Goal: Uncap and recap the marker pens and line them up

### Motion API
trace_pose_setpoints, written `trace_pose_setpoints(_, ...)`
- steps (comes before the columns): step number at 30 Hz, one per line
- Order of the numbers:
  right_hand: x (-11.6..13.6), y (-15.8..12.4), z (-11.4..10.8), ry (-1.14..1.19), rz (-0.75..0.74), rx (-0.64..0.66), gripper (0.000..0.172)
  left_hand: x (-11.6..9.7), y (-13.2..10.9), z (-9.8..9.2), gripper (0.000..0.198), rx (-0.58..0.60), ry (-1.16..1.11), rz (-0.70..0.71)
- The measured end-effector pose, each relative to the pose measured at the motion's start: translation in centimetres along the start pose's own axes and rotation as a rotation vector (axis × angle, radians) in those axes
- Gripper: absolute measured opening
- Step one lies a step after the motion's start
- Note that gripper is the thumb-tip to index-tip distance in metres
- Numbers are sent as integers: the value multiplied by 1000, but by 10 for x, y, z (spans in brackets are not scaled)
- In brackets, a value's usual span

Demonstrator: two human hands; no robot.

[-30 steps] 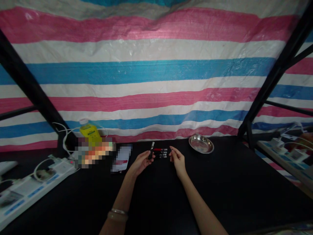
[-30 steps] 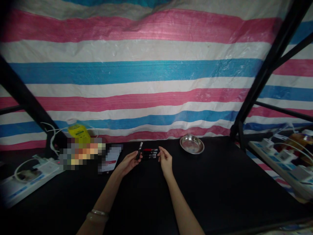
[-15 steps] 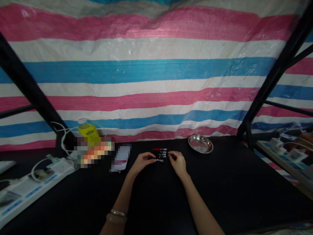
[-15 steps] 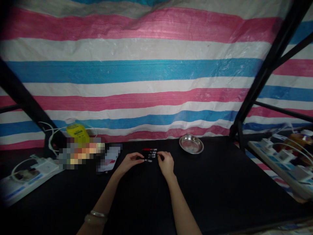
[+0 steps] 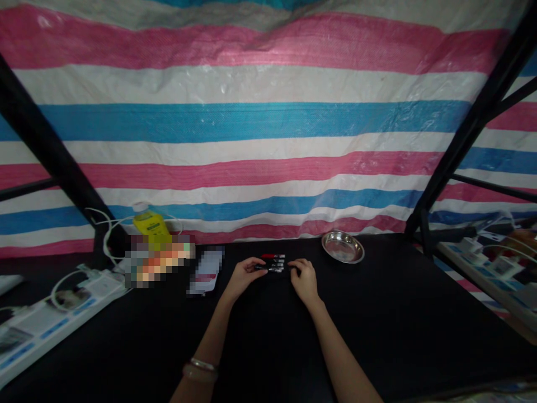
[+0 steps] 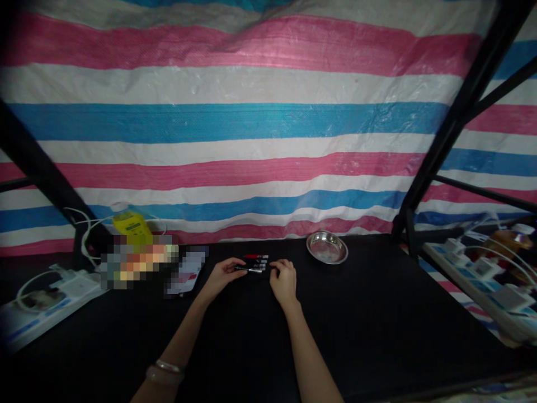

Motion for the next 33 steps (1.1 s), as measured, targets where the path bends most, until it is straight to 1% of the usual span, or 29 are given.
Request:
trace_pose_setpoints(3,7,-2,-3,-3,-43,35,23,-1,0,-1,35,-2,-1,26)
trace_pose_setpoints(7,10,-7,-6,-28,-97,98,19,0,0,-8,32,26,43,11)
trace_pose_setpoints(11,-1,-5,-6,9,-60,120,8,0,-1,-11,29,92,116,-1)
trace_pose_setpoints(15,-15,3,-5,124,-40,123,12,-2,-1,-10,34,108,182,-4)
trace_pose_setpoints(18,-21,5,-5,176,-31,113,14,-1,-1,-10,31,105,276,-25)
trace_pose_setpoints(20,-21,5,-5,189,-33,108,15,1,0,-11,29,87,324,-18)
trace_pose_setpoints(24,-17,3,-7,188,-53,106,17,5,1,-11,28,29,371,71)
trace_pose_setpoints(29,-7,-1,-9,45,-91,85,22,11,2,-10,32,-4,388,130)
trace_pose_setpoints(31,-3,-2,-7,17,-119,75,22,14,3,-11,33,-62,365,163)
trace_pose_setpoints(33,0,-3,-5,18,-142,65,21,18,5,-15,32,-147,331,179)
Point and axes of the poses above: each hand's wrist, its own y-axis towards the middle knuckle, its own z-axis out of the palm, x = y × z, the point moved 1 cm from there along y, towards the middle knuckle
